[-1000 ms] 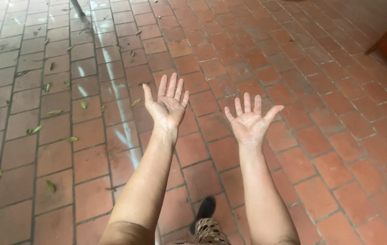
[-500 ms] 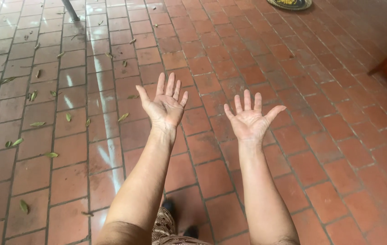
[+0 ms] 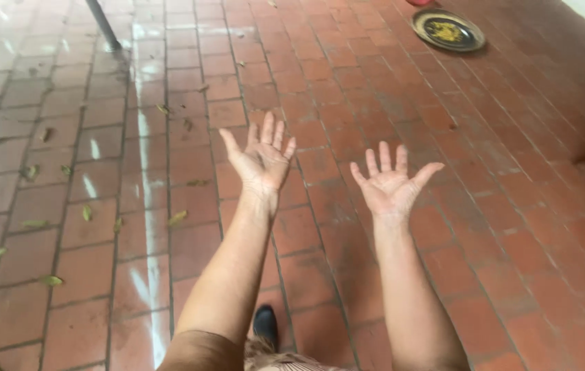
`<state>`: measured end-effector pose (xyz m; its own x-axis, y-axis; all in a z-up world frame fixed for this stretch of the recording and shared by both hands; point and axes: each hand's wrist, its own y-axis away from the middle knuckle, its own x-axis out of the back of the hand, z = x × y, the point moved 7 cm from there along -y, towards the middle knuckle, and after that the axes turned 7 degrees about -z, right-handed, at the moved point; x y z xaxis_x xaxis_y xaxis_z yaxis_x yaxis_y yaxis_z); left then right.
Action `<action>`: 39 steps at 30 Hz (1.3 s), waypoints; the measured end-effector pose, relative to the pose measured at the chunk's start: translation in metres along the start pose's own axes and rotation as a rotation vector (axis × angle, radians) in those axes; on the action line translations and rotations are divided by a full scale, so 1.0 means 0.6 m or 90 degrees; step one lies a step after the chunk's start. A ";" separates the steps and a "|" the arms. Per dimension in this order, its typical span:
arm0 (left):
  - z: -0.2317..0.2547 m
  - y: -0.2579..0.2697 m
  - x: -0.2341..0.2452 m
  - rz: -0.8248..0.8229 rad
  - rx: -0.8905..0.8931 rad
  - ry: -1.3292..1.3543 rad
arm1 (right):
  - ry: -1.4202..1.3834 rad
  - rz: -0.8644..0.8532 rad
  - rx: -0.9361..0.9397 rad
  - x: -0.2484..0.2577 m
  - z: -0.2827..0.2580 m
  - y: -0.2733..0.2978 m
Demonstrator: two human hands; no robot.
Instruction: The recorder picks up and carries corrugated roofing sheets across an outdoor patio area.
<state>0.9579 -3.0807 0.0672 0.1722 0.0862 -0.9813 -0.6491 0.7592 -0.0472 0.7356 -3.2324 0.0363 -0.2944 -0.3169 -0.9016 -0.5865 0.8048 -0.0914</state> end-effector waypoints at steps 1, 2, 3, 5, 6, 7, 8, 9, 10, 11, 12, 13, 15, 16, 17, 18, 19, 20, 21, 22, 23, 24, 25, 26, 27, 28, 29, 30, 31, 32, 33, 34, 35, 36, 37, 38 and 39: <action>0.004 -0.034 0.003 0.003 -0.003 -0.004 | -0.004 0.001 -0.004 -0.006 0.011 -0.030; 0.003 -0.066 0.006 -0.003 0.003 -0.011 | -0.002 0.008 0.000 -0.008 0.017 -0.060; -0.009 -0.098 0.007 -0.006 0.014 -0.012 | 0.006 0.019 0.008 -0.008 0.012 -0.086; -0.031 -0.159 0.017 -0.003 0.026 -0.018 | 0.003 0.033 0.004 0.003 0.013 -0.137; -0.043 -0.186 0.022 -0.005 0.037 -0.025 | -0.002 0.041 0.003 0.010 0.013 -0.159; -0.056 -0.212 0.025 -0.003 0.041 -0.027 | -0.003 0.045 0.005 0.019 0.008 -0.185; -0.070 -0.237 0.029 0.000 0.050 -0.036 | 0.000 0.032 0.002 0.025 0.004 -0.211; -0.080 -0.263 0.035 0.002 0.056 -0.045 | 0.003 0.016 -0.003 0.032 0.004 -0.239; -0.089 -0.290 0.039 0.003 0.057 -0.046 | 0.001 0.017 -0.003 0.042 0.003 -0.267; -0.100 -0.316 0.043 0.007 0.057 -0.050 | -0.001 0.017 -0.006 0.052 -0.001 -0.298; -0.111 -0.343 0.046 0.012 0.056 -0.054 | -0.004 0.018 -0.009 0.062 -0.006 -0.328; -0.118 -0.373 0.050 0.012 0.050 -0.055 | -0.005 0.014 -0.014 0.069 -0.006 -0.360; -0.141 -0.429 0.053 0.012 0.038 -0.055 | -0.007 0.008 -0.023 0.086 -0.018 -0.420; -0.155 -0.454 0.050 0.013 0.032 -0.057 | -0.010 0.005 -0.027 0.098 -0.025 -0.451; -0.170 -0.486 0.043 0.013 0.025 -0.057 | -0.016 0.004 -0.025 0.107 -0.037 -0.488; -0.185 -0.519 0.036 0.014 0.018 -0.058 | -0.021 0.002 -0.022 0.115 -0.049 -0.525; -0.204 -0.539 0.026 0.016 0.016 -0.056 | -0.020 0.003 -0.025 0.127 -0.067 -0.555; -0.222 -0.558 0.015 0.017 0.009 -0.062 | -0.010 -0.005 -0.034 0.136 -0.083 -0.584; -0.236 -0.586 -0.003 0.012 -0.003 -0.065 | 0.002 -0.020 -0.043 0.137 -0.100 -0.624; -0.251 -0.614 -0.021 0.009 -0.008 -0.060 | 0.005 -0.026 -0.045 0.137 -0.118 -0.659; -0.264 -0.635 -0.033 0.008 -0.019 -0.056 | 0.007 -0.017 -0.048 0.144 -0.131 -0.686; -0.275 -0.655 -0.043 0.006 -0.030 -0.053 | 0.008 -0.007 -0.051 0.152 -0.141 -0.711; -0.287 -0.674 -0.045 0.013 -0.034 -0.052 | 0.008 -0.004 -0.058 0.156 -0.149 -0.737; -0.296 -0.692 -0.046 0.020 -0.041 -0.047 | 0.003 -0.015 -0.064 0.157 -0.155 -0.763; -0.303 -0.708 -0.046 0.025 -0.048 -0.042 | -0.003 -0.026 -0.068 0.158 -0.158 -0.786; -0.310 -0.722 -0.041 0.030 -0.050 -0.044 | -0.004 -0.024 -0.072 0.168 -0.158 -0.803; -0.316 -0.742 -0.041 0.032 -0.054 -0.045 | -0.017 -0.015 -0.074 0.175 -0.160 -0.825; -0.321 -0.762 -0.042 0.034 -0.058 -0.046 | -0.030 -0.006 -0.075 0.181 -0.162 -0.847; -0.327 -0.781 -0.037 0.034 -0.058 -0.047 | -0.031 -0.006 -0.075 0.185 -0.165 -0.866; -0.332 -0.801 -0.032 0.035 -0.060 -0.044 | -0.022 -0.023 -0.081 0.186 -0.166 -0.884; -0.338 -0.822 -0.025 0.036 -0.060 -0.041 | -0.013 -0.038 -0.086 0.189 -0.167 -0.903; -0.343 -0.843 -0.025 0.036 -0.058 -0.042 | -0.013 -0.037 -0.084 0.189 -0.170 -0.921; -0.348 -0.866 -0.025 0.033 -0.058 -0.040 | -0.005 -0.039 -0.085 0.187 -0.172 -0.941; -0.351 -0.889 -0.024 0.030 -0.058 -0.038 | 0.004 -0.041 -0.086 0.185 -0.173 -0.961; -0.353 -0.913 -0.021 0.029 -0.056 -0.038 | 0.004 -0.040 -0.084 0.193 -0.171 -0.987; -0.353 -0.938 -0.017 0.025 -0.057 -0.036 | -0.002 -0.041 -0.082 0.201 -0.167 -1.013; -0.354 -0.964 -0.013 0.022 -0.057 -0.033 | -0.006 -0.040 -0.080 0.209 -0.164 -1.040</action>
<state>1.1746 -3.6576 0.0626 0.1842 0.1463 -0.9719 -0.7187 0.6946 -0.0317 0.9902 -3.8237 0.0216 -0.2472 -0.3595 -0.8998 -0.6933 0.7143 -0.0949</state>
